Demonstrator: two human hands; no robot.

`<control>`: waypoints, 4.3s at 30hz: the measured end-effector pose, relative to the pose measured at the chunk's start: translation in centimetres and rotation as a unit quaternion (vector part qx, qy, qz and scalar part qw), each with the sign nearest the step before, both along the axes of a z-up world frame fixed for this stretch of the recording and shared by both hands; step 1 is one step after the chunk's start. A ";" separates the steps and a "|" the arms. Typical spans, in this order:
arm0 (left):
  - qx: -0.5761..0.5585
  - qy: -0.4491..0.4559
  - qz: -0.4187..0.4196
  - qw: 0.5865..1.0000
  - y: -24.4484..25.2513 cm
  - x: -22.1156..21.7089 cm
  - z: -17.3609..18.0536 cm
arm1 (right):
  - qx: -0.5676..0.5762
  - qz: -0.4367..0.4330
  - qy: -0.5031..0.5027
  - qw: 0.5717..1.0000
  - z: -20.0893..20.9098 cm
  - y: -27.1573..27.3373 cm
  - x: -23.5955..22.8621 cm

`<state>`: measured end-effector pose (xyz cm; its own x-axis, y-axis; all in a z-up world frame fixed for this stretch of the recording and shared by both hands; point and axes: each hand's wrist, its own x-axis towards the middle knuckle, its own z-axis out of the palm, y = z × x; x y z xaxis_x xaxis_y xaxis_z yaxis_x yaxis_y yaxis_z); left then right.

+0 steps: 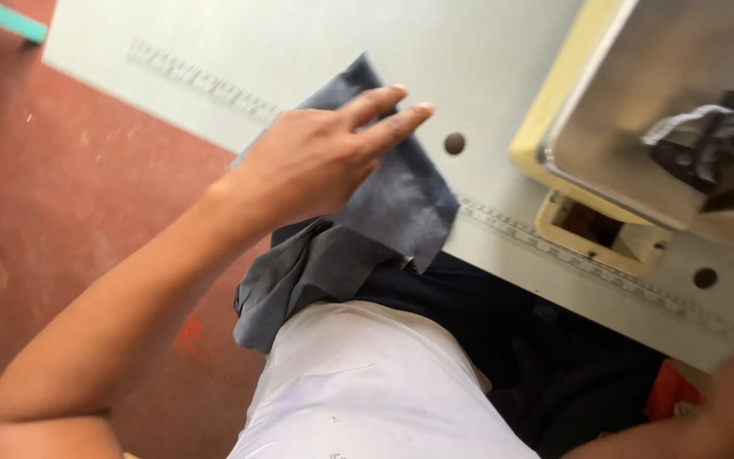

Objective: Using an industrial overlock machine to finish the raw edges of grey fabric components.

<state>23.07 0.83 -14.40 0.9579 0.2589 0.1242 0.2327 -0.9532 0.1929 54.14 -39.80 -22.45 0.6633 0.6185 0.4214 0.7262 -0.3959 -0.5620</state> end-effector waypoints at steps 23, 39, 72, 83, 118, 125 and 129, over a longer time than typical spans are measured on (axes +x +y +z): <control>-0.049 -0.252 -0.217 0.942 -5.5 12.7 6.5 | 0.176 0.101 0.498 0.843 8.6 17.1 -10.7; -0.052 -0.237 -0.192 0.951 -8.2 13.2 6.8 | 0.395 0.108 0.623 0.667 6.1 16.3 -11.8; 0.081 -0.298 -0.196 0.931 -8.8 17.7 6.7 | 0.213 -0.032 0.397 0.892 11.2 14.4 -9.2; 0.072 -0.211 -0.347 0.911 -7.5 15.2 6.9 | 0.206 -0.012 0.408 0.889 10.9 13.4 -9.8; -0.016 -0.159 -0.400 0.903 -0.2 20.7 6.5 | 0.194 -0.031 0.145 0.970 7.9 13.9 -3.0; 0.058 -0.158 -0.278 0.946 0.6 19.9 6.3 | -0.015 -0.216 -0.245 0.945 4.7 3.9 7.3; 0.118 -0.167 -0.175 0.963 -1.3 17.0 6.7 | -0.048 -0.041 -0.175 0.983 6.1 1.9 10.1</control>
